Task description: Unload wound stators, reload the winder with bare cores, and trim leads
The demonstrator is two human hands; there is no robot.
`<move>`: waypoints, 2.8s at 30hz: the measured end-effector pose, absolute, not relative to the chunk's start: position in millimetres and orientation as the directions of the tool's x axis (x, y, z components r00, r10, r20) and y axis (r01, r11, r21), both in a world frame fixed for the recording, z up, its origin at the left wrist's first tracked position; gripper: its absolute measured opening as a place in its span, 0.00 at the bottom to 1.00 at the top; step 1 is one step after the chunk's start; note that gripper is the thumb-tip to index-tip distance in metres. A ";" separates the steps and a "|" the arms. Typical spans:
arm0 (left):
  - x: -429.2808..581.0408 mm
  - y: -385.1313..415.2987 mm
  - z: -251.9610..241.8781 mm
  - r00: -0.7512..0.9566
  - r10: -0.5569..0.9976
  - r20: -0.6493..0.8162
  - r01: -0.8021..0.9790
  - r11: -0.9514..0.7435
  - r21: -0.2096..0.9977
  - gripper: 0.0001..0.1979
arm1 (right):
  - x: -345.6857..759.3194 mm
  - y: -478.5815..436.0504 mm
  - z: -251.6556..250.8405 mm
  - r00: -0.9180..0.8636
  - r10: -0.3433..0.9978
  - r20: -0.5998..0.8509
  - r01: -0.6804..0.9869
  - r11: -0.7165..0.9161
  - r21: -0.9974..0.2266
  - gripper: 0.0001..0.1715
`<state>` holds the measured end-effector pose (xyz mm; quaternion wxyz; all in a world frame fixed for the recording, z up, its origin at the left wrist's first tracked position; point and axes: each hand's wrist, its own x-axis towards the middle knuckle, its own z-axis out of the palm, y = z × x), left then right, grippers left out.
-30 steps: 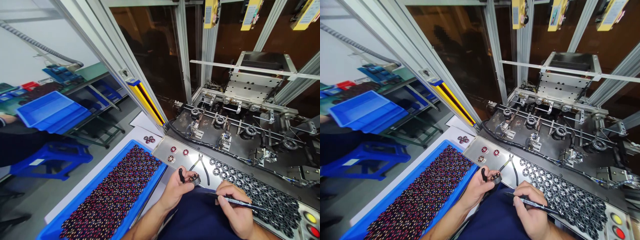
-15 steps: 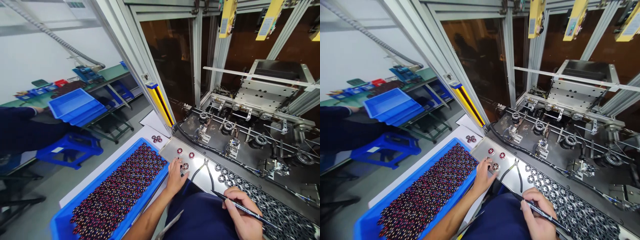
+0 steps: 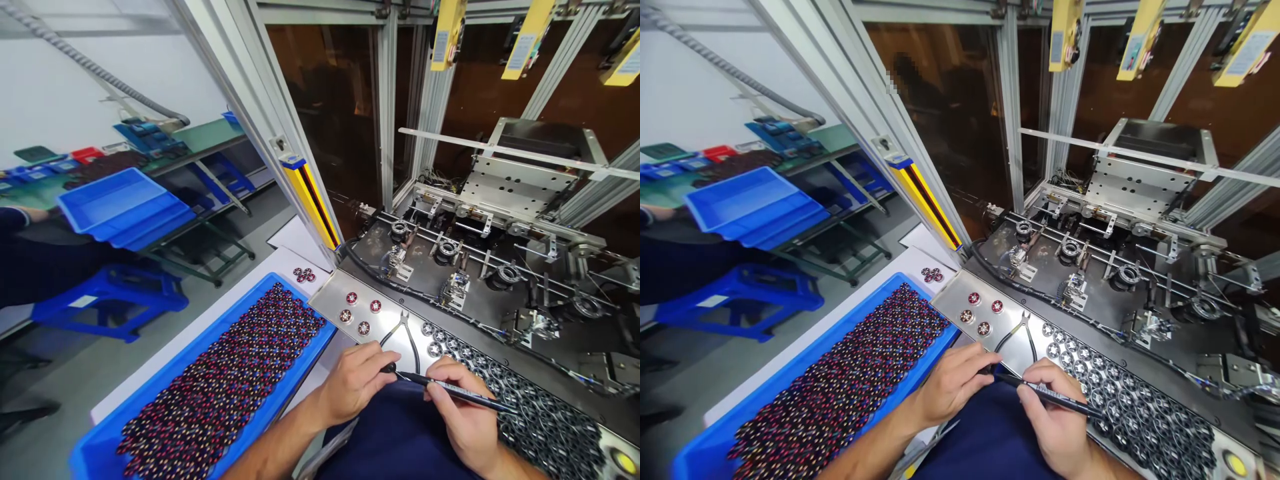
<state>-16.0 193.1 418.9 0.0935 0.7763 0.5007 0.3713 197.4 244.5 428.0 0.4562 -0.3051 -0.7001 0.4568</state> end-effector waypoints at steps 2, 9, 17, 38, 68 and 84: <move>-14.2 192.4 420.1 0.244 0.836 0.492 0.698 -0.503 0.510 0.18 | 197.7 244.3 429.2 -0.408 0.840 0.358 0.008 0.395 -0.919 0.05; -6.3 187.9 412.3 0.284 0.824 0.490 0.654 -0.541 0.529 0.23 | 197.1 247.2 430.5 -0.514 0.770 0.379 -0.009 0.437 -0.900 0.05; 1.3 184.8 415.7 0.363 0.851 0.379 0.597 -0.525 0.607 0.26 | 192.9 249.2 424.5 -0.609 0.752 0.253 0.051 0.355 -0.933 0.08; 4.5 176.1 400.9 0.136 0.940 0.312 0.615 -0.327 0.718 0.18 | 202.8 241.0 409.8 -0.418 0.908 -0.005 -0.016 -0.013 -1.000 0.12; -159.1 252.4 280.0 -0.685 0.661 0.307 0.694 0.462 0.552 0.21 | 332.2 222.9 320.7 -0.416 0.878 0.236 0.728 0.477 -0.492 0.11; -21.0 208.0 350.7 -0.375 0.874 0.310 0.633 -0.003 0.774 0.11 | 286.2 249.1 292.7 -0.692 0.717 0.082 0.689 0.690 -0.221 0.16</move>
